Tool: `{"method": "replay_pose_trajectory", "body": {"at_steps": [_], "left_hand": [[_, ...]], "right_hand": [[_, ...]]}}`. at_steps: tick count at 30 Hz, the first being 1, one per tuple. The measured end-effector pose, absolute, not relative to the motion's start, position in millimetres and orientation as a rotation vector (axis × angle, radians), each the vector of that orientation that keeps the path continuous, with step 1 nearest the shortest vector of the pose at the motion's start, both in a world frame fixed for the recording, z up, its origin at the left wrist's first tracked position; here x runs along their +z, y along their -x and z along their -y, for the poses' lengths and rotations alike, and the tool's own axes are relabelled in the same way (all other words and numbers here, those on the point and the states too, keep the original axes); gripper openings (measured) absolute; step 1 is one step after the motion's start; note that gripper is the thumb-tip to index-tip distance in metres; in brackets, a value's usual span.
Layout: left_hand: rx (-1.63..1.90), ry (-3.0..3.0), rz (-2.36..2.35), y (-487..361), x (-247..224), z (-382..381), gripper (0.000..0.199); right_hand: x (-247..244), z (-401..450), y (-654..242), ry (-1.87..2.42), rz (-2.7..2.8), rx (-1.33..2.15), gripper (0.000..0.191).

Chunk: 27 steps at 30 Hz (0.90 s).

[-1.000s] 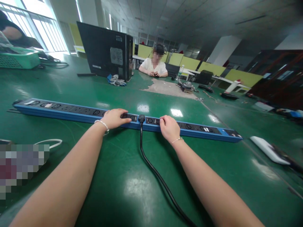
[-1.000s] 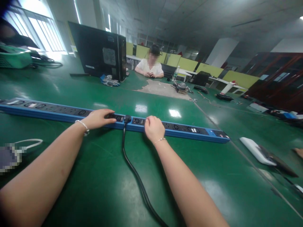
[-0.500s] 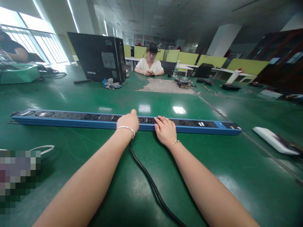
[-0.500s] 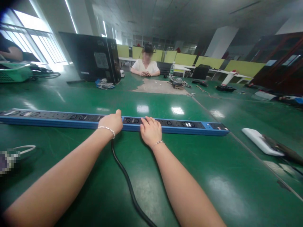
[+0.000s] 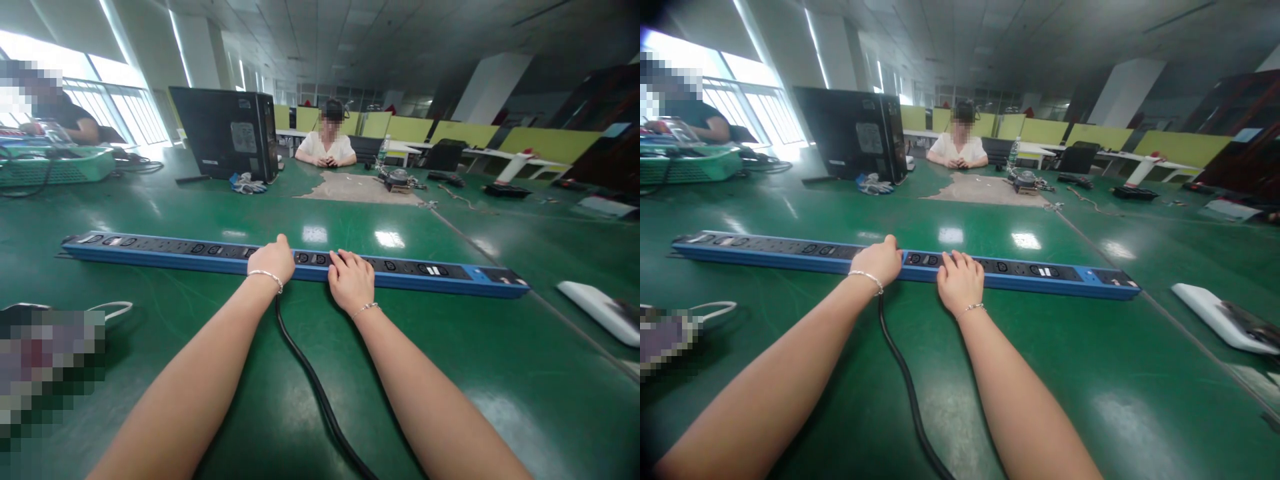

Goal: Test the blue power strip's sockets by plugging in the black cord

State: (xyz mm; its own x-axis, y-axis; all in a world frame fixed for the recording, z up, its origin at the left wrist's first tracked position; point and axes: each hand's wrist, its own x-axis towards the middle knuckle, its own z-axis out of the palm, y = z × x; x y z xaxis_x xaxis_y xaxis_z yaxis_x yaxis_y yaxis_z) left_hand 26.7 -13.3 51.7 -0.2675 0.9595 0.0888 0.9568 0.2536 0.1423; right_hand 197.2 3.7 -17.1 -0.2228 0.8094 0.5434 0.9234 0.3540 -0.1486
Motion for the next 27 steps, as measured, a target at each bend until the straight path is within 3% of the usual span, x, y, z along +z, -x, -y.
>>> {"method": "replay_pose_trajectory", "body": {"at_steps": [10,17,21,27], "left_hand": [[0.342,-1.821,-2.518,-31.5,48.2,18.1,0.034],[0.961,-1.870,-2.610,-21.4,145.6,34.0,0.039],[0.768,-1.987,-2.616,26.3,161.8,29.0,0.037],[0.324,-1.855,-2.653,97.1,98.7,29.8,0.040]], "right_hand": [[-18.4,-5.0,-196.0,1.495,2.068,-0.258,0.039],[-18.9,-5.4,-196.6,1.487,2.068,-0.246,0.040],[-19.5,-6.3,-197.1,1.477,2.062,-0.246,0.040],[-20.3,-7.2,-196.5,1.462,2.048,-0.242,0.039]]}}
